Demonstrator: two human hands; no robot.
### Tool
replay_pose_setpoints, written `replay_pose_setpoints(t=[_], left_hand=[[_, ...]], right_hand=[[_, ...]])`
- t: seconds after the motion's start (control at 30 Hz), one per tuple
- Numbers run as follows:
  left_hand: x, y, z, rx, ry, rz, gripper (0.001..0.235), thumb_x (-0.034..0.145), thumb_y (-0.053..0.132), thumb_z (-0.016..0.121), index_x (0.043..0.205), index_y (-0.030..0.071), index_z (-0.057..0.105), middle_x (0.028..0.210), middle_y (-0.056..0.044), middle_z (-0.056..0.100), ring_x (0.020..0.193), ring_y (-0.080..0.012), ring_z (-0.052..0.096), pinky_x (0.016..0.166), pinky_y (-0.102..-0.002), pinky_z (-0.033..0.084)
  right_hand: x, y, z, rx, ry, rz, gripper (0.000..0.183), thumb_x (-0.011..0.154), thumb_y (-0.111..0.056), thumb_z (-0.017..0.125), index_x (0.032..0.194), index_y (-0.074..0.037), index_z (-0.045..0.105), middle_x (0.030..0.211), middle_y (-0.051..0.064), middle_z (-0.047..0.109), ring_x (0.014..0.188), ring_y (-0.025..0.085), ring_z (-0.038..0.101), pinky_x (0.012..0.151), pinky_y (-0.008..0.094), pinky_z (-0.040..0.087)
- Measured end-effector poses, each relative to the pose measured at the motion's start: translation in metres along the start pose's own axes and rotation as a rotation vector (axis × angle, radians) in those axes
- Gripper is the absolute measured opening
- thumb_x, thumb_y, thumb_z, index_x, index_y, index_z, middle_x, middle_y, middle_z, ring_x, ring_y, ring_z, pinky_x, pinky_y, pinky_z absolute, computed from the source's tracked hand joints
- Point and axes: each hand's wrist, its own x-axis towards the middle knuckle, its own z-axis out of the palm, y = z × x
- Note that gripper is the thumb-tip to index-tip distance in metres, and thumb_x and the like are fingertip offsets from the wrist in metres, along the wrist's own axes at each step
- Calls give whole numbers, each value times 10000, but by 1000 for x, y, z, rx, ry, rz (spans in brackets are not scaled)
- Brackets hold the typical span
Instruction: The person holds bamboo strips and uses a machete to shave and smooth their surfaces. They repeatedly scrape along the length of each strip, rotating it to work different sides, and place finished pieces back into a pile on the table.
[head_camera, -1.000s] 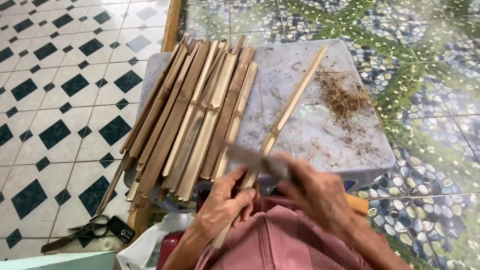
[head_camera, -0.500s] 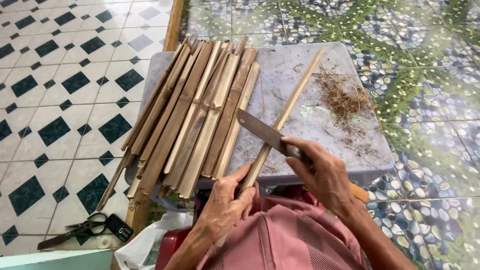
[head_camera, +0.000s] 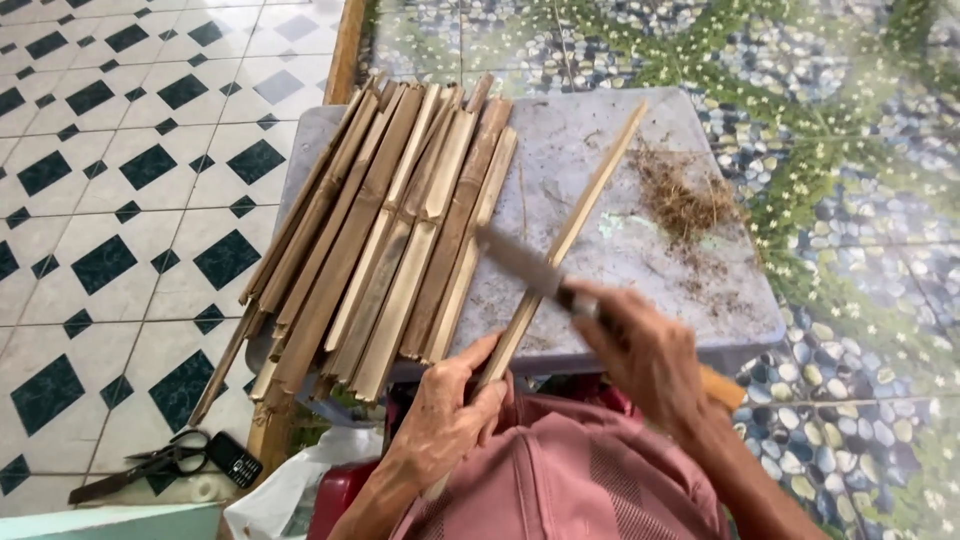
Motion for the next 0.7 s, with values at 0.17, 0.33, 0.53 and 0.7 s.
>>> replay_pose_setpoints(t=[0.17, 0.33, 0.53, 0.7], left_hand=[[-9, 18, -4, -111, -34, -104, 633, 946, 45, 559, 1568, 53, 442, 597, -11, 590, 408, -91, 507, 382, -251, 503], [-8, 34, -10, -91, -54, -143, 611, 921, 43, 522, 1527, 116, 554, 548, 12, 535, 415, -78, 473, 397, -248, 440], [-7, 28, -10, -51, -57, -88, 591, 965, 97, 566, 1550, 60, 495, 631, 9, 577, 476, -91, 500, 440, -272, 461], [-10, 36, -8, -23, -46, -94, 581, 922, 47, 512, 1494, 123, 579, 499, -5, 540, 392, -91, 478, 384, -259, 509]], right_hand=[[-7, 6, 1, -90, -2, 2, 375, 1033, -296, 569, 1397, -210, 595, 948, 70, 730, 422, 74, 481, 320, 226, 414], [-10, -1, -2, -71, 24, -44, 293, 1066, -245, 495, 1279, -154, 674, 836, 102, 712, 377, 97, 478, 261, 253, 401], [-3, 24, -10, -159, 51, 101, 375, 1060, -299, 554, 1413, -176, 585, 855, 84, 680, 444, 103, 440, 363, 261, 388], [6, 23, -13, -96, 58, -24, 280, 1061, -248, 549, 1308, -151, 639, 927, 125, 766, 384, 90, 492, 273, 252, 406]])
